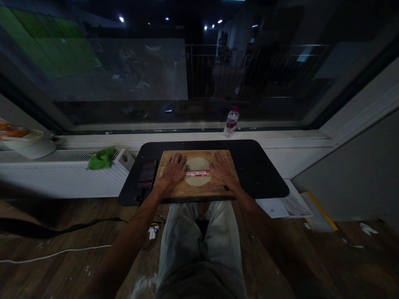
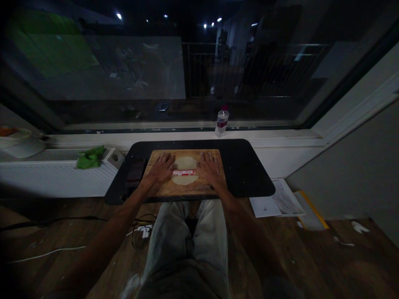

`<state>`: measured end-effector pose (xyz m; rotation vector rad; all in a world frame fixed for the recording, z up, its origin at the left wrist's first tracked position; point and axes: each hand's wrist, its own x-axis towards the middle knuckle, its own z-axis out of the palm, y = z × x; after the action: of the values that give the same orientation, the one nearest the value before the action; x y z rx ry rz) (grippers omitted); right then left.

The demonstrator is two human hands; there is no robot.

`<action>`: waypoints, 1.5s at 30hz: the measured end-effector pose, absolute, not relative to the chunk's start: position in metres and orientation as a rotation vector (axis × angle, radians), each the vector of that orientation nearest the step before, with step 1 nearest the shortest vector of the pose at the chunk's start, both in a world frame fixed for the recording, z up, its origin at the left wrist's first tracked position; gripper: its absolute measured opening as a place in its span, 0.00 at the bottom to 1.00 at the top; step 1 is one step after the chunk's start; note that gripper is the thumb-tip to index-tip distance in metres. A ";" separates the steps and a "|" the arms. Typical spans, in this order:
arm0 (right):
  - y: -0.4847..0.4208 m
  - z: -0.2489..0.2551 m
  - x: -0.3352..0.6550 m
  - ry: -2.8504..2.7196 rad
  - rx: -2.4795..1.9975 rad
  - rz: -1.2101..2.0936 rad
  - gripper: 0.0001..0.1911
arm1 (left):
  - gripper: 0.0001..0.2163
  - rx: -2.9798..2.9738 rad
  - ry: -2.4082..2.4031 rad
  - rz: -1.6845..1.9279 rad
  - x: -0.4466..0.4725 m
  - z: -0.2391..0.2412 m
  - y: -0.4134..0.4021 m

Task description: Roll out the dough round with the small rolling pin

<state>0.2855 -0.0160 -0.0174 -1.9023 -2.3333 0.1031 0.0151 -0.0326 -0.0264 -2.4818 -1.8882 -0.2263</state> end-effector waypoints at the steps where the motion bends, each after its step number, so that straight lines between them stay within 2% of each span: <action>1: -0.018 -0.021 0.285 -2.342 -1.877 0.064 0.36 | 0.27 -2.474 -1.882 -0.227 0.016 -0.027 -0.036; 11: -0.063 -0.023 0.289 -2.300 -1.684 -0.173 0.31 | 0.29 -2.414 -1.873 -0.337 0.023 -0.024 -0.078; 23: -0.101 -0.025 0.290 -2.251 -1.661 -0.086 0.33 | 0.28 -2.429 -1.927 -0.440 0.031 -0.023 -0.121; 31: -0.125 -0.032 0.288 -2.179 -1.629 -0.169 0.32 | 0.27 -2.407 -1.883 -0.507 0.032 -0.027 -0.136; 45: -0.049 -0.019 0.286 -2.334 -1.712 -0.085 0.30 | 0.25 -2.344 -1.961 -0.452 0.035 -0.015 -0.078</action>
<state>0.2862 -0.0486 -0.0188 -1.7122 -2.3341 -0.0851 0.0347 -0.0778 -0.0146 -2.3444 -1.9614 -0.4521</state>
